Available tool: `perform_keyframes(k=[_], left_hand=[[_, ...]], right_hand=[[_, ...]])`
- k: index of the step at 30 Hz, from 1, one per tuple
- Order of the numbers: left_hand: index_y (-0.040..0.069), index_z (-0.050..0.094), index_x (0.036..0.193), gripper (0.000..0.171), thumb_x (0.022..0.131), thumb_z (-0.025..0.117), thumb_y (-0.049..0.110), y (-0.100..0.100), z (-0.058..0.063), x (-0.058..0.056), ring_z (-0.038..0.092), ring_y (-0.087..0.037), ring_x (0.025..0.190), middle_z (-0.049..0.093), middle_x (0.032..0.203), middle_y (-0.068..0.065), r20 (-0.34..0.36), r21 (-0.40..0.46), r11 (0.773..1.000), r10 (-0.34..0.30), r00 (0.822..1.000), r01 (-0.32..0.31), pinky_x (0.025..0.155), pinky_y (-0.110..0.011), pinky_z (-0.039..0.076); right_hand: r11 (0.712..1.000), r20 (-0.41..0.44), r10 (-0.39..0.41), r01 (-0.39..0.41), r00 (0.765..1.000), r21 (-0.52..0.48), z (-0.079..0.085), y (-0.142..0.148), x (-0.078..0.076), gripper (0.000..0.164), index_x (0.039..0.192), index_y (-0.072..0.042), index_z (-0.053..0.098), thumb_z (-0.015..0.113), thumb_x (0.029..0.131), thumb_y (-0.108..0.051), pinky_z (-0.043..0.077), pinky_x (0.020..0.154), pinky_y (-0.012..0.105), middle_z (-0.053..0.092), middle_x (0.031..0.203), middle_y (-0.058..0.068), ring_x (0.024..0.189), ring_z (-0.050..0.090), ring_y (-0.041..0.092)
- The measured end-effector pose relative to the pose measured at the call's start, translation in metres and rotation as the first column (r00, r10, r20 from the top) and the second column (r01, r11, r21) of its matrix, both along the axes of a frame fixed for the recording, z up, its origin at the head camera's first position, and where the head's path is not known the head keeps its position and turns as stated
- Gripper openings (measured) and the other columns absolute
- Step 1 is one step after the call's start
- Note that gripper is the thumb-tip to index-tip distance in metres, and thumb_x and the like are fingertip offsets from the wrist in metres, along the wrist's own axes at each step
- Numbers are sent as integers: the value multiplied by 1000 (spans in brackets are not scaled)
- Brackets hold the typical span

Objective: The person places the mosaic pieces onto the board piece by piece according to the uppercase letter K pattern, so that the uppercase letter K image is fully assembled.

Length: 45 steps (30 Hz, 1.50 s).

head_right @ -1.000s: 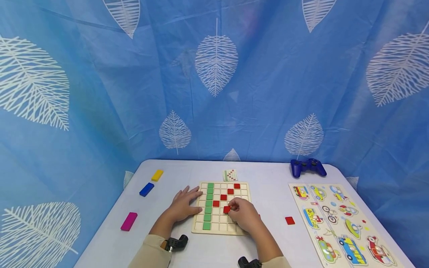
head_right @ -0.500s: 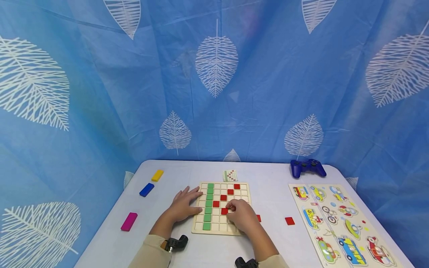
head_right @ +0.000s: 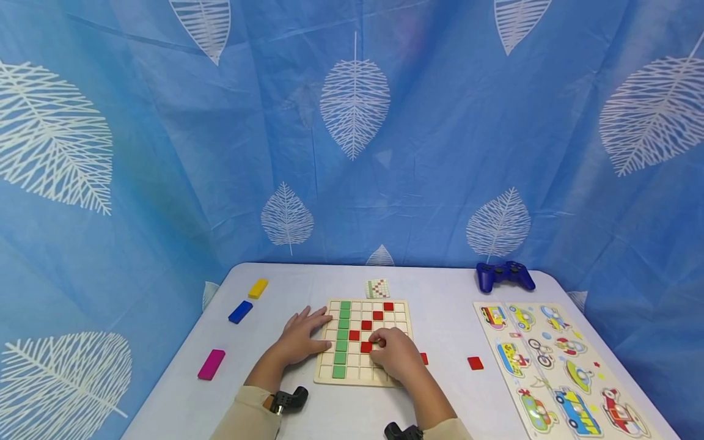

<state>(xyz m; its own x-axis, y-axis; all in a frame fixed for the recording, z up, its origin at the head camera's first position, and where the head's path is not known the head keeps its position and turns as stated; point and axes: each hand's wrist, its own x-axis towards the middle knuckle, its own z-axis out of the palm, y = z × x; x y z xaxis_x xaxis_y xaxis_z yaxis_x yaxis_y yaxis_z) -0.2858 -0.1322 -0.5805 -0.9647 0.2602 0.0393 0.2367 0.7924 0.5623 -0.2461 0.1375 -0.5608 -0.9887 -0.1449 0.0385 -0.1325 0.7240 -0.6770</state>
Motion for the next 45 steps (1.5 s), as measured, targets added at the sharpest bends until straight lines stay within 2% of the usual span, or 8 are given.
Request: perform_keyframes(k=[16, 24, 28, 33, 37, 45], left_hand=[[29, 57, 151, 69, 89, 81, 45, -2, 1, 0, 12, -33, 163, 37, 170, 5, 5, -5, 1000, 7, 1000, -7, 131, -61, 5], [27, 57, 151, 69, 89, 81, 45, -2, 1, 1, 12, -35, 163, 37, 170, 4, -2, 7, 1000, 2, 1000, -2, 130, -61, 5], [27, 57, 151, 68, 89, 81, 44, -2, 1, 1, 13, -35, 163, 37, 169, 3, -5, 6, 1000, 1, 1000, -1, 130, -62, 5], [29, 56, 152, 69, 89, 80, 45, -1, 0, 1, 12, -34, 163, 36, 170, 6, 7, -3, 1000, 6, 1000, -6, 131, -60, 4], [29, 56, 152, 69, 89, 81, 45, 0, 0, 0, 11, -33, 163, 35, 170, 6, 6, -5, 1000, 6, 1000, -6, 131, -60, 4], [32, 56, 151, 68, 89, 80, 46, -1, 0, -2, 10, -31, 164, 35, 170, 9, 14, -8, 1000, 19, 1000, -19, 131, -59, 3]], right_hand=[[1000, 10, -15, 15, 1000, -7, -1, -2, -1, 19, 103, -25, 76, 82, 87, -16, 40, 74, 34, 57, 92, -2, 85, 51, 17], [1000, -13, -16, 16, 1000, 5, -2, -3, -1, 17, 100, -25, 77, 81, 87, -16, 41, 74, 33, 58, 90, -3, 83, 51, 15], [1000, 0, 2, -2, 1000, -28, -2, -1, -1, 20, 105, -23, 76, 82, 87, -17, 43, 74, 33, 59, 91, -4, 84, 52, 15], [993, 32, 22, -18, 999, -121, 2, 10, -1, 28, 117, -18, 74, 82, 90, -16, 50, 76, 32, 64, 96, -4, 87, 57, 13], [989, 49, -16, 23, 999, -144, 8, 24, 2, 31, 122, -17, 73, 81, 91, -17, 53, 74, 30, 67, 103, -4, 90, 61, 13], [996, 30, -62, 64, 998, -62, 16, 59, 5, 36, 125, -13, 71, 81, 91, -20, 51, 71, 30, 69, 112, 0, 92, 60, 14]])
